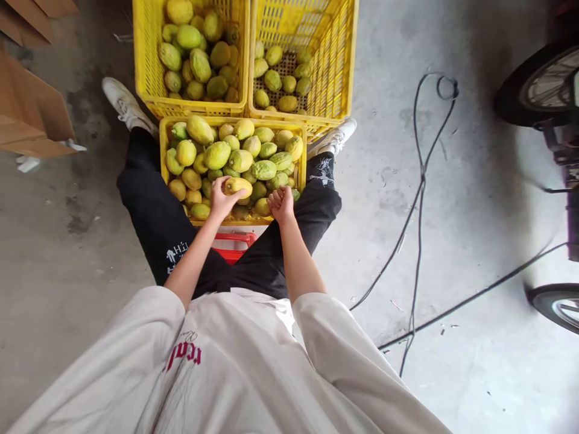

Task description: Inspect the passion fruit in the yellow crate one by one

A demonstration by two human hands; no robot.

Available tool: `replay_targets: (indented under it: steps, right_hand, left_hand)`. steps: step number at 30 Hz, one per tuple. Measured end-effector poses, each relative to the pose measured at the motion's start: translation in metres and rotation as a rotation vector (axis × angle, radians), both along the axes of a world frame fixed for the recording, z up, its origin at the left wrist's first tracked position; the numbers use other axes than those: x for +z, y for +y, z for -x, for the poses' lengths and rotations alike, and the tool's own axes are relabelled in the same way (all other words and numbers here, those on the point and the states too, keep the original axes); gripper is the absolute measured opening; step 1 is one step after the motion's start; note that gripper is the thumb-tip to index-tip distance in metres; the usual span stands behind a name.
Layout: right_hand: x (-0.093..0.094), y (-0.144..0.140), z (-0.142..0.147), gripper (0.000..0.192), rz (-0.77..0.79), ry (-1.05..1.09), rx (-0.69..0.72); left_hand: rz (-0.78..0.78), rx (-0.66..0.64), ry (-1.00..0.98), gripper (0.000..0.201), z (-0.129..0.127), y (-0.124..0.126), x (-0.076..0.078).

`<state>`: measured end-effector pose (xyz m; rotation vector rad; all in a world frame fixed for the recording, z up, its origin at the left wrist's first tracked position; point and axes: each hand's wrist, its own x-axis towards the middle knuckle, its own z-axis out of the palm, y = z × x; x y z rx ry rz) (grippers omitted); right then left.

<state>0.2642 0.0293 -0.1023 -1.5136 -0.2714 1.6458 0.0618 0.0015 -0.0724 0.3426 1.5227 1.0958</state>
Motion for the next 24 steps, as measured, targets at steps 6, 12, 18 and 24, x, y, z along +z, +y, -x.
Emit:
replay_targets:
  steps: [6,12,18,24]
  right_hand:
    - [-0.01,0.002,0.003,0.089,-0.041,-0.065,0.035]
    - [-0.012,-0.004,0.056,0.068,-0.151,-0.418,0.443]
    - [-0.018,-0.006,0.126,0.068,-0.148,-0.823,0.673]
    - [-0.019,0.001,0.138,0.051,-0.086,-1.048,0.936]
  left_hand:
    - [0.105,0.225,-0.184,0.018,0.097,-0.036,0.035]
    - [0.107,0.33,-0.566,0.035,0.113,-0.04,0.026]
    - [0.079,0.34,-0.495,0.026,0.112,-0.033,0.011]
    - [0.163,0.288,-0.457,0.036,0.104,-0.03,-0.005]
